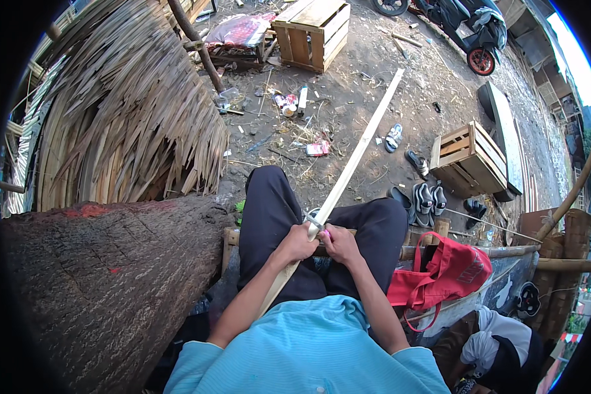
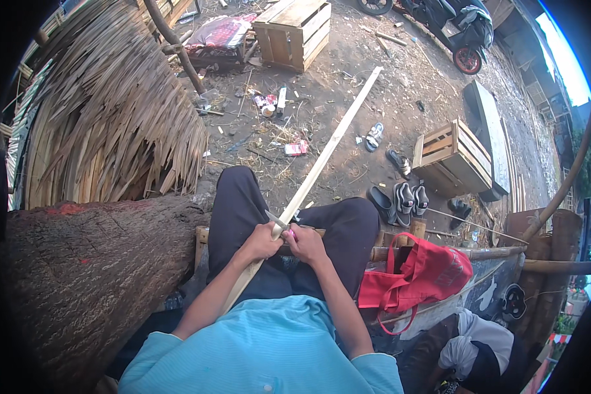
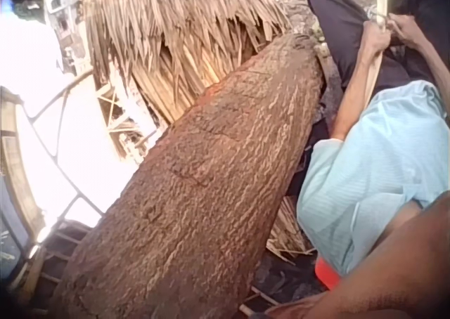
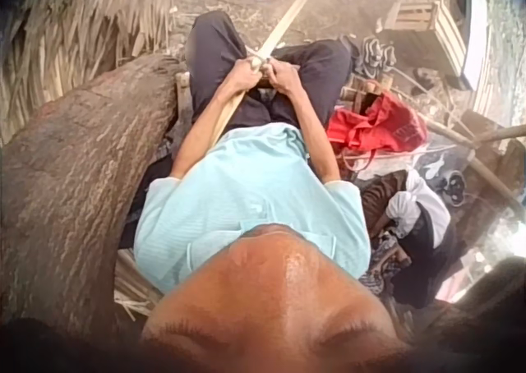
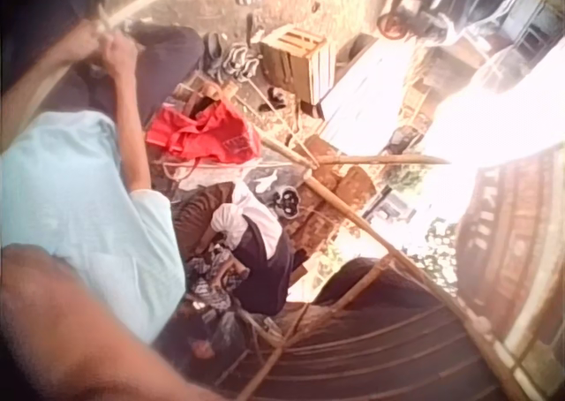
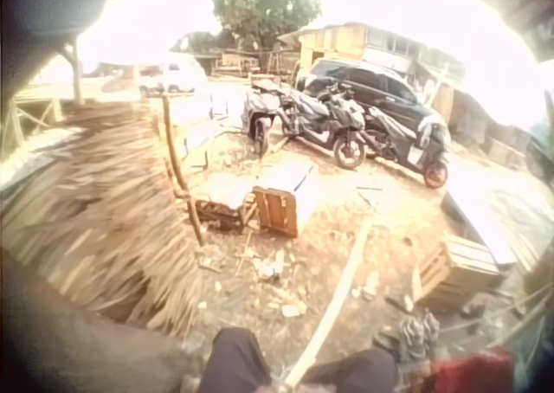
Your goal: The person shaves a thin strip of bamboo by hand using a knife. They hold the bamboo strip on their lap and repeatedly slide the knife blade along its length to smooth or thin the surface.
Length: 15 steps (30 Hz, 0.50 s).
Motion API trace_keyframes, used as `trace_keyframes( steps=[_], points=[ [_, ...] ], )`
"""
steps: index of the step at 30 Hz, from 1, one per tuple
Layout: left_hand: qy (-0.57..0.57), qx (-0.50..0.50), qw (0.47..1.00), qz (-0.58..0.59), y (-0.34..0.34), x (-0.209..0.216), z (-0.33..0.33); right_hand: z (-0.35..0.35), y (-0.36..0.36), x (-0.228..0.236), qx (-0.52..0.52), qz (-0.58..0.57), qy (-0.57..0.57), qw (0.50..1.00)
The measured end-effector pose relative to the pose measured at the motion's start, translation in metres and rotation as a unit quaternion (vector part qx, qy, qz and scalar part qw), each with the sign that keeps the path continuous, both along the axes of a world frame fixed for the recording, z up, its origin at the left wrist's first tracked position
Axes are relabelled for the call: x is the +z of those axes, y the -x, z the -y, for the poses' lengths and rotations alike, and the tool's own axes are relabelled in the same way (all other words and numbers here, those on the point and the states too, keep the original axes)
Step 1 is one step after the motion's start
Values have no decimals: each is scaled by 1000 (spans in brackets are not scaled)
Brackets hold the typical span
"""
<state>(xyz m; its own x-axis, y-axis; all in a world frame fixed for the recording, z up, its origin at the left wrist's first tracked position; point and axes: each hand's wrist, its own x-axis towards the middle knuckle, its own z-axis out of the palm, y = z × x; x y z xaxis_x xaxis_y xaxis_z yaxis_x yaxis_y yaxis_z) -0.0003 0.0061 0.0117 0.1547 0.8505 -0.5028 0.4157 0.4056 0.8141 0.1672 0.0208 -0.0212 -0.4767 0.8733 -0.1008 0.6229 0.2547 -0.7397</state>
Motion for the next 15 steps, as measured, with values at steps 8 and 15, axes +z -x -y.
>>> trace_keyframes(
  steps=[8,15],
  points=[
    [-53,-24,997,-60,-3,3,6,-5,-6,-1,-13,69,-92,993],
    [-49,-23,996,-71,7,-6,-2,-19,4,-18,-33,134,-184,973]
  ],
)
